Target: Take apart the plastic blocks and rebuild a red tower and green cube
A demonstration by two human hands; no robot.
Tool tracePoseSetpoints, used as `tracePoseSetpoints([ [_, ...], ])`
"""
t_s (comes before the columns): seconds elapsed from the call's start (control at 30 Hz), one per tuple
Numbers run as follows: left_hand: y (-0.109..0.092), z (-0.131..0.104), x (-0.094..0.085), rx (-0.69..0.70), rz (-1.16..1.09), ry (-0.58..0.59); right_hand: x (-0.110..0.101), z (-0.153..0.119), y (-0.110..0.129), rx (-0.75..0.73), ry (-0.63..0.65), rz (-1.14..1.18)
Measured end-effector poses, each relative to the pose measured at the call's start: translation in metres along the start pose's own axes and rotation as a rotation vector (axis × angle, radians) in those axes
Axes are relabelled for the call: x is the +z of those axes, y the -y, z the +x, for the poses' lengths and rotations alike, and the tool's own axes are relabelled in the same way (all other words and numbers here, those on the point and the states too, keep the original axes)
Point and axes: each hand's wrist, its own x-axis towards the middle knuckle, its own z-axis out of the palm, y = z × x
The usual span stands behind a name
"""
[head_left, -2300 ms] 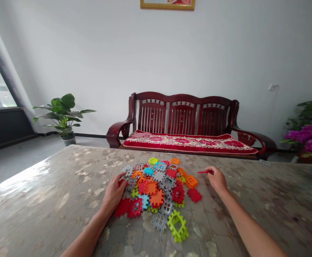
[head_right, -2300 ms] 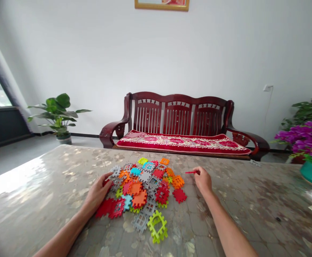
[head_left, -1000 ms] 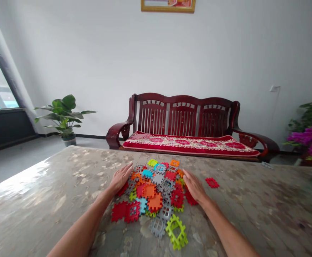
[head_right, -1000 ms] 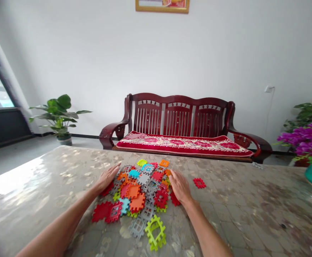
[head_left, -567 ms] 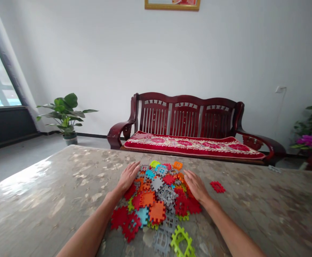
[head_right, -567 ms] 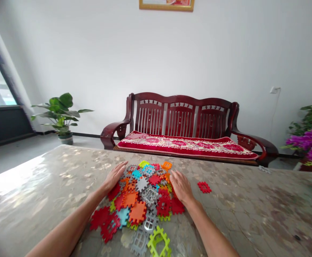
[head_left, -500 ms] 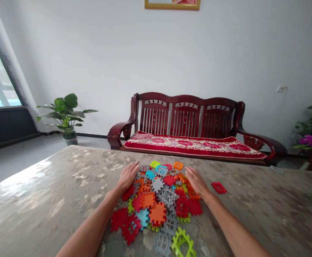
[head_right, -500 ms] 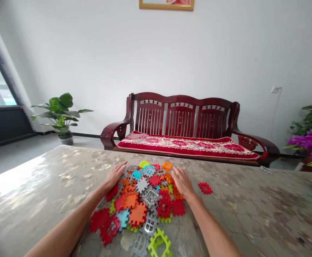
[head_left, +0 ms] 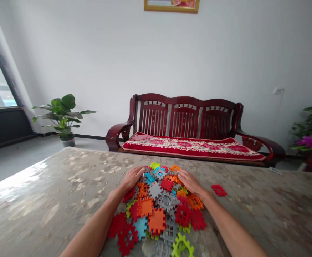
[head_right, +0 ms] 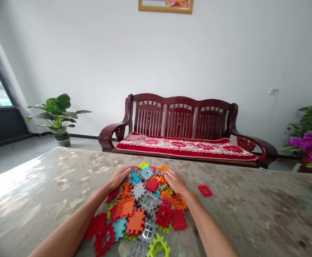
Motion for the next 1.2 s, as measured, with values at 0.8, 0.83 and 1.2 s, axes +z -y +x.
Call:
tracePoseSetpoints([
  [0.8,0.007,-0.062,-0.003,-0.123,-0.103,-0.253,0.013,-0.076,0.003,0.074,-0.464,0.321],
  [0.83,0.004,-0.061,0.000,-0.122,-0.106,-0.262,0.014,-0.075,0.008,0.074,-0.458,0.357],
  [1.2,0.023,-0.081,-0.015,-0.211,-0.110,-0.426,0.013,-0.146,0.031,-0.081,-0.328,0.062],
])
